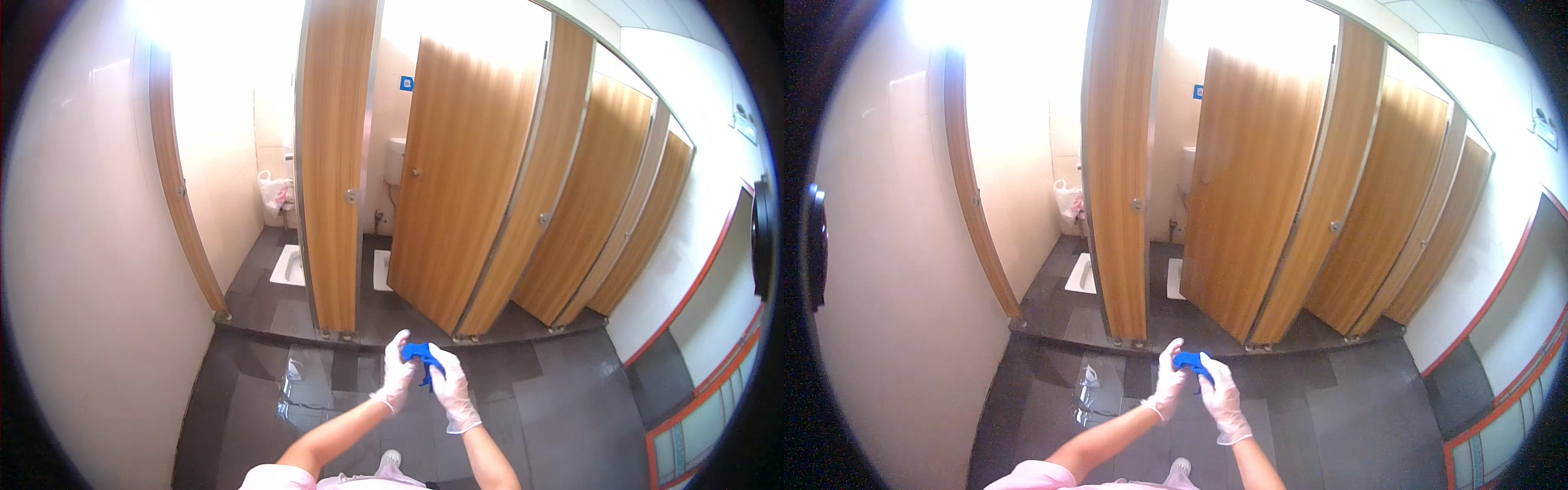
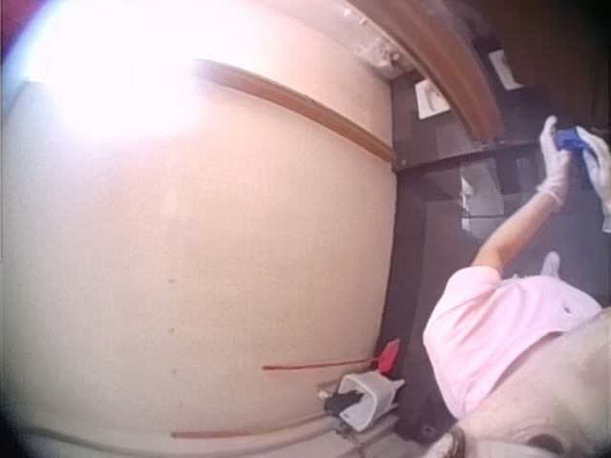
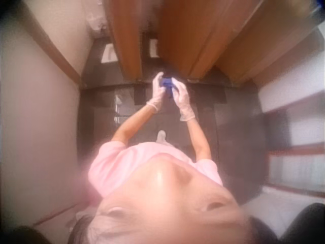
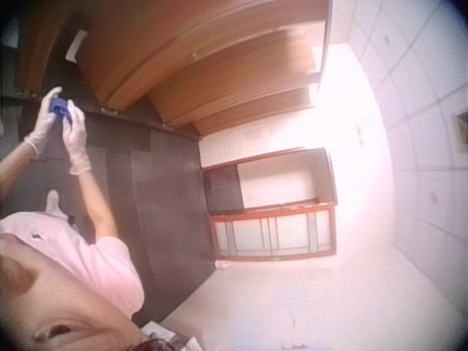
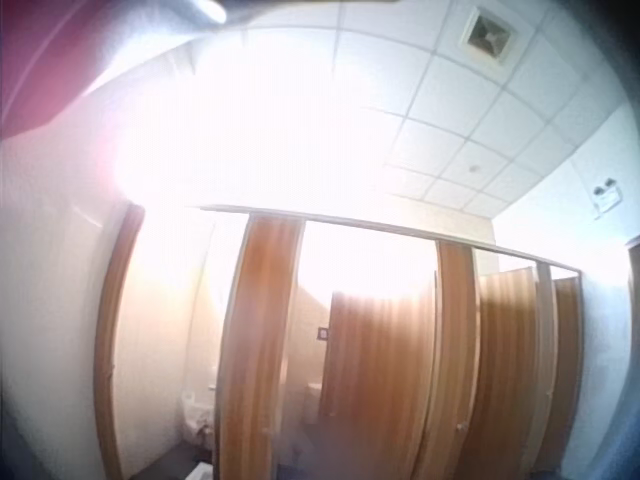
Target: The person wipes the exterior surfaces of toilet tanks and the wood-paneled stall doors and walls using a blue cloth, rinsing and wringing the cloth in a red bucket of water at a sink between cleaning the different surfaces.
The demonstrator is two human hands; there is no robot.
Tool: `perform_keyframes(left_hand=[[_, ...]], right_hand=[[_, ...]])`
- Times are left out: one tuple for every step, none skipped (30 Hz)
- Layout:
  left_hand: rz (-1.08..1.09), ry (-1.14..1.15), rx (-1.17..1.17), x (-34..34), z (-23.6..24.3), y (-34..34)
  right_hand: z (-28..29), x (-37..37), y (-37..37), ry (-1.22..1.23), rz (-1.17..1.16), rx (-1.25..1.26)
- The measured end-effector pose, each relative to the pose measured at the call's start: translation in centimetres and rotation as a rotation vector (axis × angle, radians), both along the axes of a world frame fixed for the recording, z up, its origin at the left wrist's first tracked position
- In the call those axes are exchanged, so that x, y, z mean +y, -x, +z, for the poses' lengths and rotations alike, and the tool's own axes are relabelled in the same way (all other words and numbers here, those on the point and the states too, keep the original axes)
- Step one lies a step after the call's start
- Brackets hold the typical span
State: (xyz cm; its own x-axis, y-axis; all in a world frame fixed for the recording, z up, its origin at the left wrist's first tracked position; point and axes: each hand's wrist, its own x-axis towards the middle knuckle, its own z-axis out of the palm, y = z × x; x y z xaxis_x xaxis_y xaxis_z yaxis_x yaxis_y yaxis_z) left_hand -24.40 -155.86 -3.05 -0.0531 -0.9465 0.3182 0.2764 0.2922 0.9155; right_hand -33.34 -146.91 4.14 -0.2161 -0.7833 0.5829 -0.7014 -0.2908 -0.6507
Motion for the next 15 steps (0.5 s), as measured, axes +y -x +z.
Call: perform_keyframes(left_hand=[[-0.036, -0.267, 0.372, -0.6, -0.9, 2.2], [-0.223, -0.455, 0.435, -2.1, -2.7, 3.1], [-0.681, -0.700, 0.898, -6.3, -10.0, 4.0], [-0.812, -0.868, 0.927, -6.6, -11.3, 4.2], [-0.794, -0.888, 0.866, -6.5, -10.4, 4.0], [-0.781, -0.893, 0.811, -6.6, -9.7, 3.8], [-0.764, -0.865, 0.742, -6.9, -8.5, 3.3], [-0.736, -0.816, 0.678, -7.5, -7.5, 2.4], [-0.697, -0.755, 0.605, -8.5, -6.5, 1.7], [-0.676, -0.697, 0.520, -9.4, -5.5, 1.1], [-0.624, -0.610, 0.425, -10.6, -4.3, 0.2], [-0.579, -0.513, 0.313, -12.1, -3.1, -0.2], [-0.511, -0.391, 0.178, -14.0, -1.9, -0.7], [-0.403, -0.233, 0.016, -16.3, -0.8, -1.4], [-0.258, -0.035, -0.184, -19.1, 0.4, -2.0]], right_hand=[[-0.1, -1.7, 0.2, 0.001, 0.009, 0.022], [-1.0, -3.6, 0.8, 0.018, 0.036, 0.174], [-1.5, -5.2, 0.3, -0.057, 0.072, 0.312], [-2.6, -6.4, 0.9, -0.151, 0.126, 0.243], [-2.9, -7.6, 0.7, -0.240, 0.192, 0.176], [-2.6, -8.3, 0.7, -0.513, 0.224, 0.104], [-4.8, -9.6, 1.2, -0.503, 0.206, 0.198], [-4.9, -11.0, 1.0, -0.666, 0.280, 0.208], [-4.7, -12.1, 0.7, -0.831, 0.352, 0.219], [-4.4, -13.4, 0.8, -0.901, 0.459, 0.191], [-5.5, -14.6, 1.1, -0.909, 0.472, 0.193], [-7.4, -15.5, 1.7, -0.755, 0.550, 0.226], [-9.0, -16.9, 2.1, -0.598, 0.625, 0.256], [-9.5, -18.9, 2.1, -0.546, 0.741, -0.040], [-9.6, -20.7, 2.6, -0.410, 0.706, -0.009]])
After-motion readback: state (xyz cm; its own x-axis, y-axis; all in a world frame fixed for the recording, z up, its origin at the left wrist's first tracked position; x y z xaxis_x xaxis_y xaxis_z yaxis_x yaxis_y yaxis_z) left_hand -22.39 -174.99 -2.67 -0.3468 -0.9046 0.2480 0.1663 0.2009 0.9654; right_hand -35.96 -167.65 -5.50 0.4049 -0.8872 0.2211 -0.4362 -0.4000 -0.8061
